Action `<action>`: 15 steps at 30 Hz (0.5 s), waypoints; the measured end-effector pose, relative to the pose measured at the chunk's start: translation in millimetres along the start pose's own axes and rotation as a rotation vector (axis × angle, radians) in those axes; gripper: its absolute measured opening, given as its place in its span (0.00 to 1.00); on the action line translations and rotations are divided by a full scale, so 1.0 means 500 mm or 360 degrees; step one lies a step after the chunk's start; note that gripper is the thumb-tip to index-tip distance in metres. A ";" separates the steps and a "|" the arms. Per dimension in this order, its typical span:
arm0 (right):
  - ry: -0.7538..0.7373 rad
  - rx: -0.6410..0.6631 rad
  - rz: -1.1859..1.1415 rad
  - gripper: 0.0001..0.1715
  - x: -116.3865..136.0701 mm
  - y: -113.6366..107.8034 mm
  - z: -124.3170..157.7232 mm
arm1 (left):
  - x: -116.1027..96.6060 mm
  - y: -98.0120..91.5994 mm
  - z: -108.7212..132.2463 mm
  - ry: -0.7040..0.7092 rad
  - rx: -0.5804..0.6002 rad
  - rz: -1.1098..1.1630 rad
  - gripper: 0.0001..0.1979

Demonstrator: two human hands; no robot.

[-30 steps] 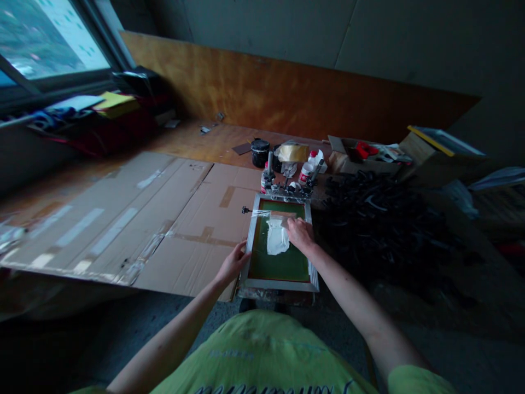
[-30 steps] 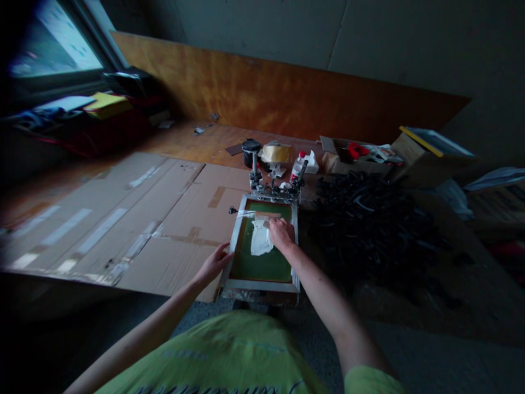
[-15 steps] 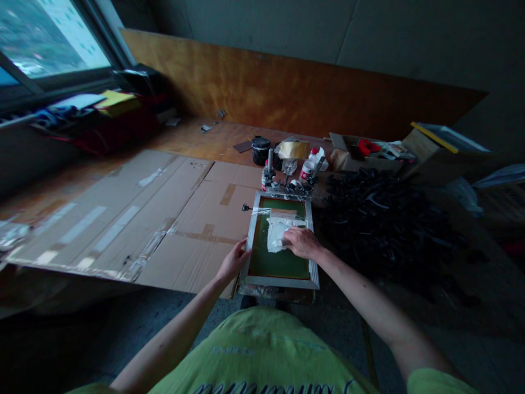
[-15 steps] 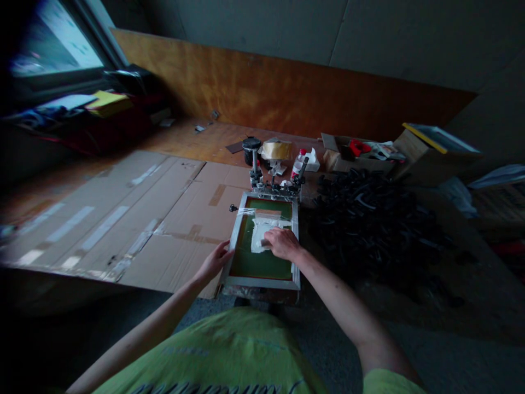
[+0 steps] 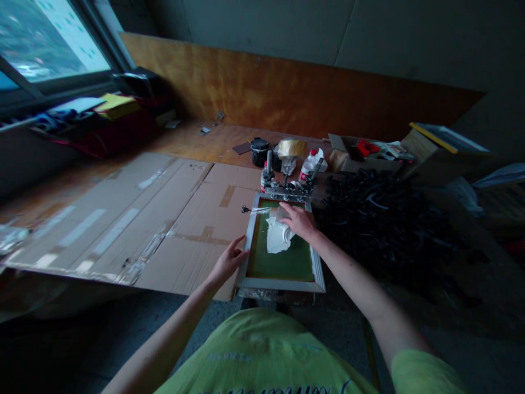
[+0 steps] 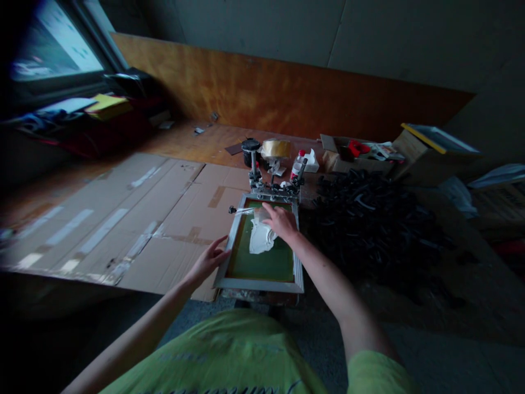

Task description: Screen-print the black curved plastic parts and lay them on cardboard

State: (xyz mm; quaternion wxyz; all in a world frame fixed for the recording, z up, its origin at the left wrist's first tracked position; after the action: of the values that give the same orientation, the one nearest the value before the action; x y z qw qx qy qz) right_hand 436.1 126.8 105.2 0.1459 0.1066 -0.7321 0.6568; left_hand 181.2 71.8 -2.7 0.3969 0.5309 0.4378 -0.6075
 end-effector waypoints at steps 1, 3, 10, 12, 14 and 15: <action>0.0076 -0.0073 -0.0016 0.33 -0.016 -0.026 -0.024 | -0.030 -0.003 0.002 -0.0009 -0.0009 0.0057 0.43; 0.0219 -0.0280 -0.0132 0.32 -0.072 -0.084 -0.054 | -0.097 -0.011 -0.002 0.0006 -0.0066 0.0158 0.38; 0.0712 -0.0217 -0.0356 0.20 -0.257 -0.017 0.024 | -0.338 -0.029 -0.136 0.0713 -0.0339 0.0333 0.31; 0.0507 -0.0002 -0.0224 0.18 -0.213 0.067 0.067 | -0.371 -0.025 -0.178 0.0804 -0.0338 0.0354 0.30; 0.0329 0.0069 0.0017 0.16 -0.158 0.129 0.101 | -0.373 -0.020 -0.191 0.0835 -0.0425 0.0381 0.28; 0.0292 0.0085 0.0133 0.15 -0.134 0.149 0.112 | -0.361 -0.015 -0.183 0.0821 -0.0500 0.0400 0.28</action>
State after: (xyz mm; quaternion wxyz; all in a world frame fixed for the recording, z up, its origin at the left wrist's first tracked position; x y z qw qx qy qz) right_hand 468.8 77.2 6.6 0.1819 0.0191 -0.7017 0.6886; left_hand 223.0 164.6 172.3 0.4219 0.6494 0.5432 -0.3243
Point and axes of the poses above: each hand's wrist, its own z-axis away from the middle knuckle, its own y-axis out of the palm, x = y × z, the point moved 6 cm from there along -z, towards the middle knuckle, and after that the axes turned 15 degrees about y, right-handed, at the moved point
